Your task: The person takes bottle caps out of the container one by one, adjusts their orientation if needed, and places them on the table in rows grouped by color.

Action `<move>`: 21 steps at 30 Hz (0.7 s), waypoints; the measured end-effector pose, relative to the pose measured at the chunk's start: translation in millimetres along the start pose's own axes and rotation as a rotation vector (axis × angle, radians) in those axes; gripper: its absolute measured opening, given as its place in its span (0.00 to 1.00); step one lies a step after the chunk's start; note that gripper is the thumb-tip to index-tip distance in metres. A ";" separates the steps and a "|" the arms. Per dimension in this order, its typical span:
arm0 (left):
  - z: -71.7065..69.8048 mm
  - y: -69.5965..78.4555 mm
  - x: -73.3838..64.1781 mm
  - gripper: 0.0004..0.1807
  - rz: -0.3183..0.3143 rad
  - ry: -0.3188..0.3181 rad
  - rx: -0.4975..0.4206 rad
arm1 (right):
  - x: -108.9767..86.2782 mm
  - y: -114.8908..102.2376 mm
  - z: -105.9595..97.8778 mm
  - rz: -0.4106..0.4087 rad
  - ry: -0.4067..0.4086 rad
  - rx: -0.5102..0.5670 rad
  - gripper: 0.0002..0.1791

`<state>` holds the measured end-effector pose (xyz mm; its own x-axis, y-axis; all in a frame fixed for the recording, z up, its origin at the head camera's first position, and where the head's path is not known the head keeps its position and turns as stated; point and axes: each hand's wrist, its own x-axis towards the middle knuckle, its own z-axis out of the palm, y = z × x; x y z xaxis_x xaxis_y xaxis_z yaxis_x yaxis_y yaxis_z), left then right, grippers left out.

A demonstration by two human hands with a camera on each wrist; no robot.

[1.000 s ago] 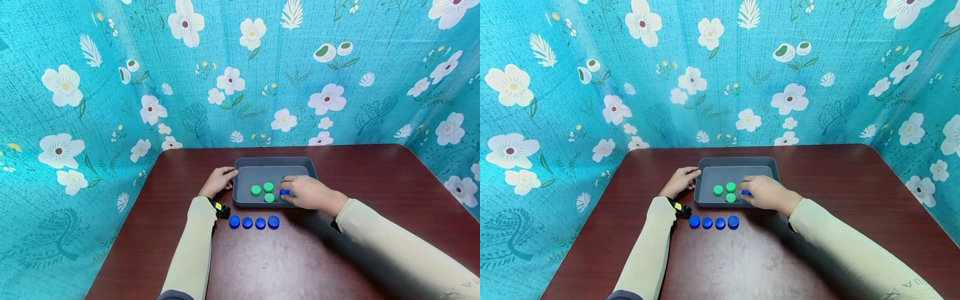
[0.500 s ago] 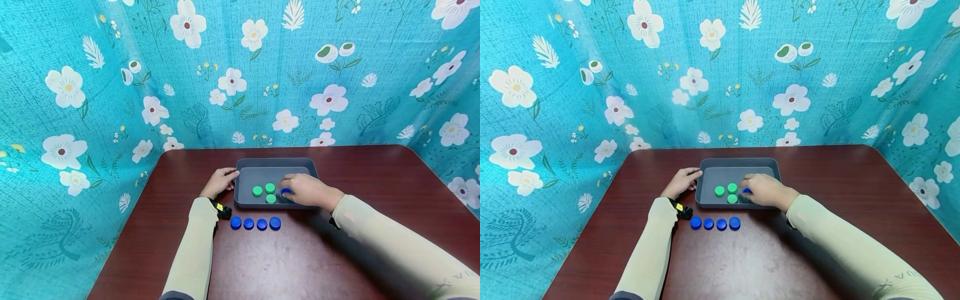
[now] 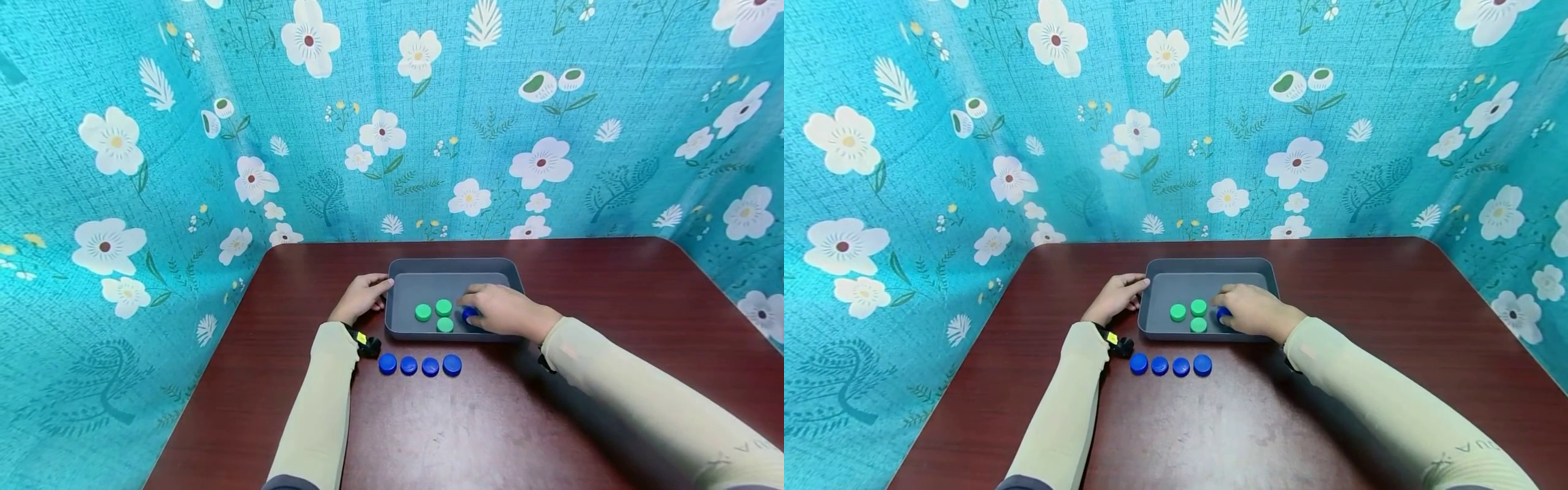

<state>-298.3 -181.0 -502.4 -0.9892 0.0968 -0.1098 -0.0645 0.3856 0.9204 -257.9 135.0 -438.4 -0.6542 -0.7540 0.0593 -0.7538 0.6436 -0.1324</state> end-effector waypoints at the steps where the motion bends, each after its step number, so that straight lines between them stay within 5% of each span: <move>1: -0.1 0.0 0.0 0.30 0.000 0.001 -0.001 | 0.3 0.0 0.1 0.001 -0.003 0.001 0.18; 21: -0.8 -0.6 1.2 0.29 -0.004 -0.004 -0.003 | 2.0 5.1 8.5 0.015 -0.042 -0.011 0.17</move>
<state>-299.5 -181.9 -502.8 -0.9884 0.0994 -0.1149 -0.0686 0.3829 0.9212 -262.5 135.6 -447.5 -0.6622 -0.7491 0.0163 -0.7450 0.6559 -0.1217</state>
